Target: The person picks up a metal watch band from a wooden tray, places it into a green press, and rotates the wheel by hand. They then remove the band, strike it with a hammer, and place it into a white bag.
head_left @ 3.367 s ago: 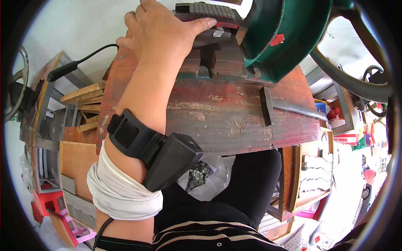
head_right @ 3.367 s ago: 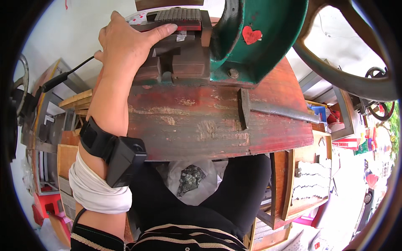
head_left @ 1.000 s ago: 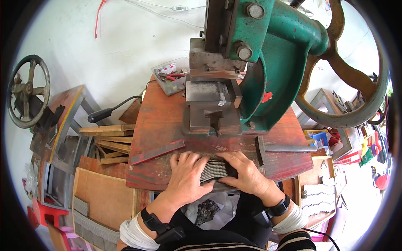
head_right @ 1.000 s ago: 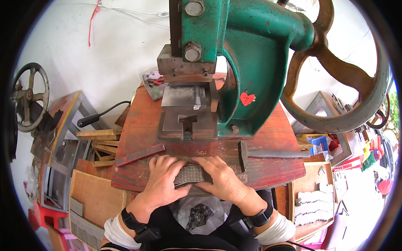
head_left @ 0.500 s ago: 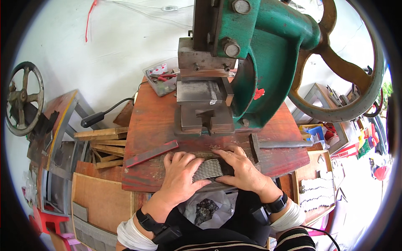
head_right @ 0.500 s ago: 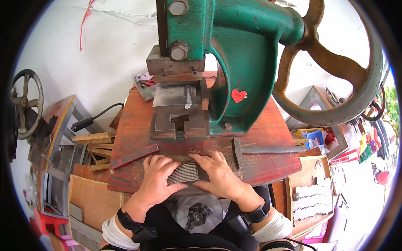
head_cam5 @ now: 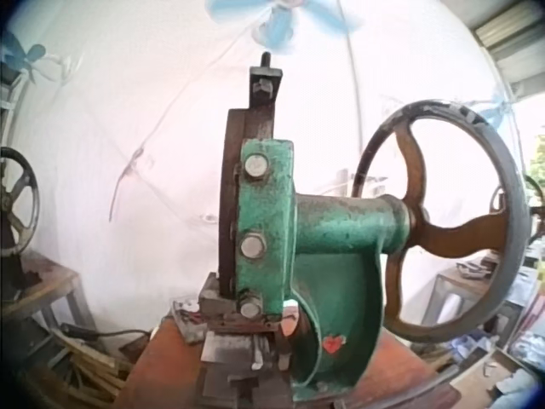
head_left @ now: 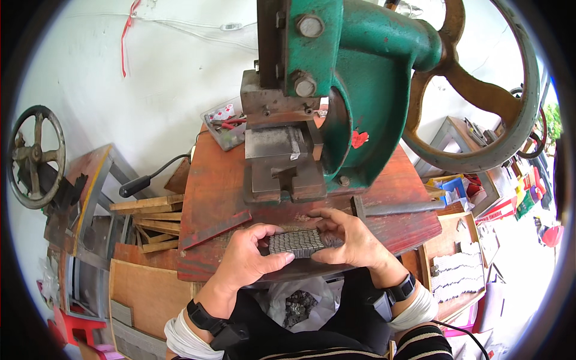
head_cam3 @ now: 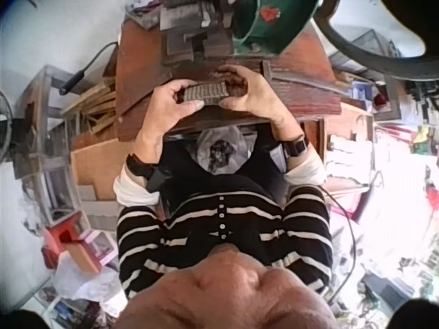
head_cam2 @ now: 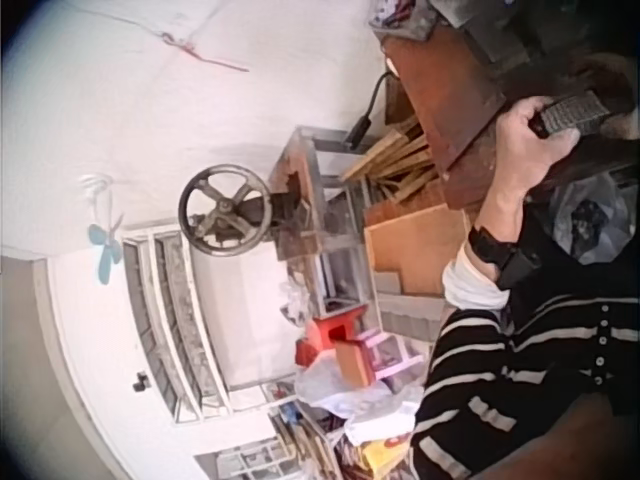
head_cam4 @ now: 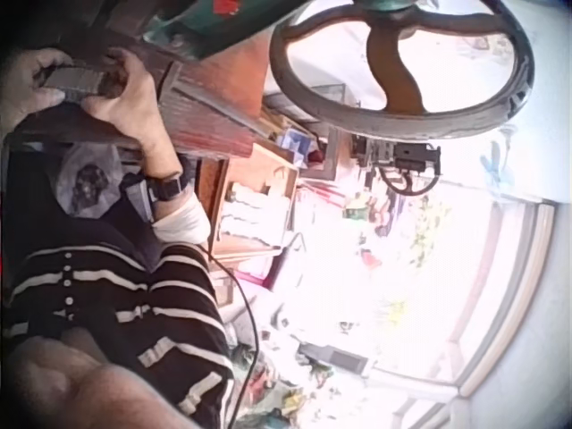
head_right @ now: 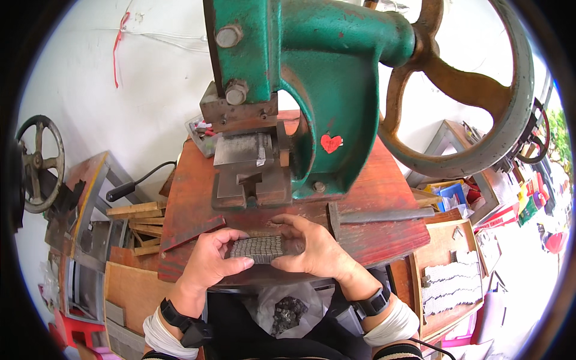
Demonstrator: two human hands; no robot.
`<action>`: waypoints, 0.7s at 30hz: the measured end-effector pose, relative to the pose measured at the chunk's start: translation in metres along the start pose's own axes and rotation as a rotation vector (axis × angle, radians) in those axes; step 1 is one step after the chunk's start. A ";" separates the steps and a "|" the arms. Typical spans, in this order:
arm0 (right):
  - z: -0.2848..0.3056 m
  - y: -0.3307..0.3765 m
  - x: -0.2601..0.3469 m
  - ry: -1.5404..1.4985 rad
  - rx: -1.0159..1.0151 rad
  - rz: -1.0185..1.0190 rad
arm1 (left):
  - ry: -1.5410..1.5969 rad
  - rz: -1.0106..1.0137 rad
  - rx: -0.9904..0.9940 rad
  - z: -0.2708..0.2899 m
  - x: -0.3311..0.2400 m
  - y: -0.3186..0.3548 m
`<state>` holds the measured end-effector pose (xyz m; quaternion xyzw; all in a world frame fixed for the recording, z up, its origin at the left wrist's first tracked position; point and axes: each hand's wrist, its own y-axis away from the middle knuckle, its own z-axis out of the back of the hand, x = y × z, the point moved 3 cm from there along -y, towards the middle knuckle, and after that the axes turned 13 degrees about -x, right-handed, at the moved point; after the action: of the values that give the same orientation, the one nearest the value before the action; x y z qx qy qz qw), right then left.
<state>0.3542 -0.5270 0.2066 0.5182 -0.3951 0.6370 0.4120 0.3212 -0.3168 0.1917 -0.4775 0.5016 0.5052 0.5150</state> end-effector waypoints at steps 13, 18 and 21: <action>0.010 0.000 0.013 0.045 0.031 -0.027 | -0.006 0.003 -0.002 -0.008 -0.007 0.001; 0.004 -0.005 0.007 0.077 0.044 -0.033 | -0.002 0.025 -0.028 -0.002 0.003 0.004; 0.000 -0.006 0.011 0.041 0.053 -0.044 | 0.023 -0.007 -0.050 0.000 0.002 0.005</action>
<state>0.3588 -0.5237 0.2175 0.5243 -0.3583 0.6483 0.4200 0.3164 -0.3163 0.1900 -0.4979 0.4931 0.5103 0.4985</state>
